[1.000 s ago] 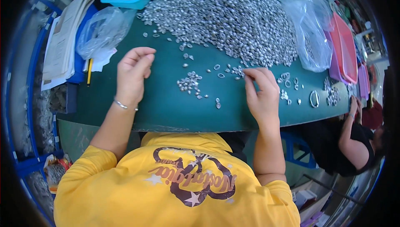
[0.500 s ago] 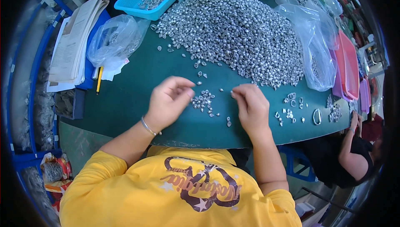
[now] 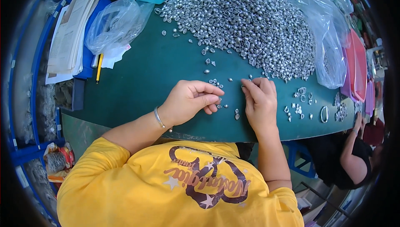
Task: The person picks up small metal components from a large pile, manipulates each piece with pliers, and then places them into a separate pile on the table.
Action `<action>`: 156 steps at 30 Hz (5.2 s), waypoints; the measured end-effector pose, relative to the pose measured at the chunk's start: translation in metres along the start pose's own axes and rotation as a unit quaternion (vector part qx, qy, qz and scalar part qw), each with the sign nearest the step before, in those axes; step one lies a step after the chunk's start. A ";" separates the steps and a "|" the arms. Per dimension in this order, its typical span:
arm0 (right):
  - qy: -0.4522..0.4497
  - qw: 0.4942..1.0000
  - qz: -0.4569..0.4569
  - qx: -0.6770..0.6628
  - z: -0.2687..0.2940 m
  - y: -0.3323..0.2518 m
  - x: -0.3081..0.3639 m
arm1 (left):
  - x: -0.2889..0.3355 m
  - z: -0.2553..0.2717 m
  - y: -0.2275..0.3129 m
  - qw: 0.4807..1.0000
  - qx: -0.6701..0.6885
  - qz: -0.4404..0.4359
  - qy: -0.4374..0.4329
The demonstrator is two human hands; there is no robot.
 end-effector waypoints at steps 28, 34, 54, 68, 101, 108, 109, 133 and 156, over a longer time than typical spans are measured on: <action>-0.121 0.654 -0.409 -0.624 -0.049 -0.004 0.015 | 0.020 -0.004 0.030 0.898 -0.223 -0.373 0.073; -0.120 0.678 -0.355 -0.632 -0.051 -0.016 0.013 | 0.033 -0.001 0.040 0.845 -0.275 -0.449 0.088; 0.035 0.782 -0.291 -0.550 -0.026 0.013 0.005 | 0.007 0.197 0.091 0.575 -0.600 -0.249 0.498; -0.140 0.981 0.088 -0.103 -0.064 -0.029 -0.057 | -0.011 0.082 0.044 0.977 -0.089 -0.099 0.165; -0.136 0.805 -0.306 -0.490 -0.062 0.014 -0.042 | -0.014 0.069 -0.019 0.916 0.386 0.047 0.094; -0.165 0.978 0.050 -0.113 -0.074 -0.018 -0.075 | -0.014 0.072 -0.021 0.913 0.393 0.054 0.096; -0.168 0.974 -0.005 -0.154 -0.071 -0.013 -0.073 | -0.013 0.071 -0.021 0.913 0.394 0.053 0.095; -0.203 0.975 0.010 -0.090 -0.081 -0.001 -0.096 | -0.013 0.067 -0.022 0.907 0.410 0.063 0.079; -0.220 0.947 -0.082 -0.219 -0.074 0.005 -0.091 | -0.012 0.068 -0.022 0.912 0.397 0.061 0.087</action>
Point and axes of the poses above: each hand's wrist, its own x-axis away from the middle knuckle, its own z-axis out of the back of the hand, y = z × x, the point moved 6 cm from there along -x, towards the middle knuckle, and after that the axes turned 9 degrees about -x, right-handed, at the moved point
